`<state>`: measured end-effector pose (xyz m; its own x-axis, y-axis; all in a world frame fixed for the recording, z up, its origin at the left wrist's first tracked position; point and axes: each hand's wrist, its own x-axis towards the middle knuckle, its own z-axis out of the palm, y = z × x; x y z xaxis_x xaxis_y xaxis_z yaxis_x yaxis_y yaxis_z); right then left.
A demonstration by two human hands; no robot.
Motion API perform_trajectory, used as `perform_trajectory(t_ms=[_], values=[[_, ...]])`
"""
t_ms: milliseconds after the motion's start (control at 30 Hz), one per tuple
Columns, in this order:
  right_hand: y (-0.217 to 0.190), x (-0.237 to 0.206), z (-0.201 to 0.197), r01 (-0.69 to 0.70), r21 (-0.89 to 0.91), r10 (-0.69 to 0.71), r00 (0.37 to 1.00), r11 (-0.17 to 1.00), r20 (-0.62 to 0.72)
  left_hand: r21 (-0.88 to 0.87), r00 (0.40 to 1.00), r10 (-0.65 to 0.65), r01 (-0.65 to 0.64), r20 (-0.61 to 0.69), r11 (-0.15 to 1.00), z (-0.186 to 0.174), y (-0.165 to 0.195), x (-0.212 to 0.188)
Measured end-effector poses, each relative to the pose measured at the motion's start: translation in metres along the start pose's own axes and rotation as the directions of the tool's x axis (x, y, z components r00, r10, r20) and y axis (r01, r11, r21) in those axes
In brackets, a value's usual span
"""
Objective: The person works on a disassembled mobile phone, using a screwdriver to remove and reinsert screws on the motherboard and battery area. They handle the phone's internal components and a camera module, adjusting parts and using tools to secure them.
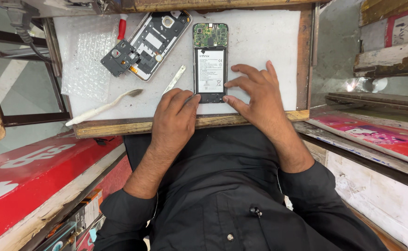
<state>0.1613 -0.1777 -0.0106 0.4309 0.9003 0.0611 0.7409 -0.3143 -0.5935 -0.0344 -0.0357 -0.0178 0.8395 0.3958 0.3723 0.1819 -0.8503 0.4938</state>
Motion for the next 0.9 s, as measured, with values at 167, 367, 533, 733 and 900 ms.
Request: perform_trajectory(t_ms=[167, 367, 533, 733, 900], values=[[-0.015, 0.016, -0.015, -0.060, -0.054, 0.066, 0.989, 0.997, 0.132, 0.024, 0.998, 0.008, -0.009, 0.061, 1.000, -0.001, -0.001, -0.006], [-0.027, 0.029, -0.026, -0.077, -0.110, 0.099, 0.974, 0.991, 0.206, 0.028, 0.999, -0.010, 0.009, 0.050, 1.000, -0.001, 0.000, -0.006], [-0.015, 0.027, -0.030, 0.013, -0.025, -0.007, 0.972, 1.000, 0.233, -0.017, 0.995, -0.058, 0.060, 0.085, 0.998, -0.003, 0.000, -0.003], [0.006, 0.005, -0.018, 0.085, 0.100, -0.096, 0.989, 0.991, 0.114, -0.012, 0.993, -0.087, 0.088, 0.084, 0.996, -0.001, -0.001, 0.004], [0.018, -0.004, -0.004, 0.011, 0.110, -0.020, 0.996, 0.994, 0.082, 0.025, 0.997, -0.059, 0.058, 0.055, 0.998, 0.002, -0.001, 0.001]])
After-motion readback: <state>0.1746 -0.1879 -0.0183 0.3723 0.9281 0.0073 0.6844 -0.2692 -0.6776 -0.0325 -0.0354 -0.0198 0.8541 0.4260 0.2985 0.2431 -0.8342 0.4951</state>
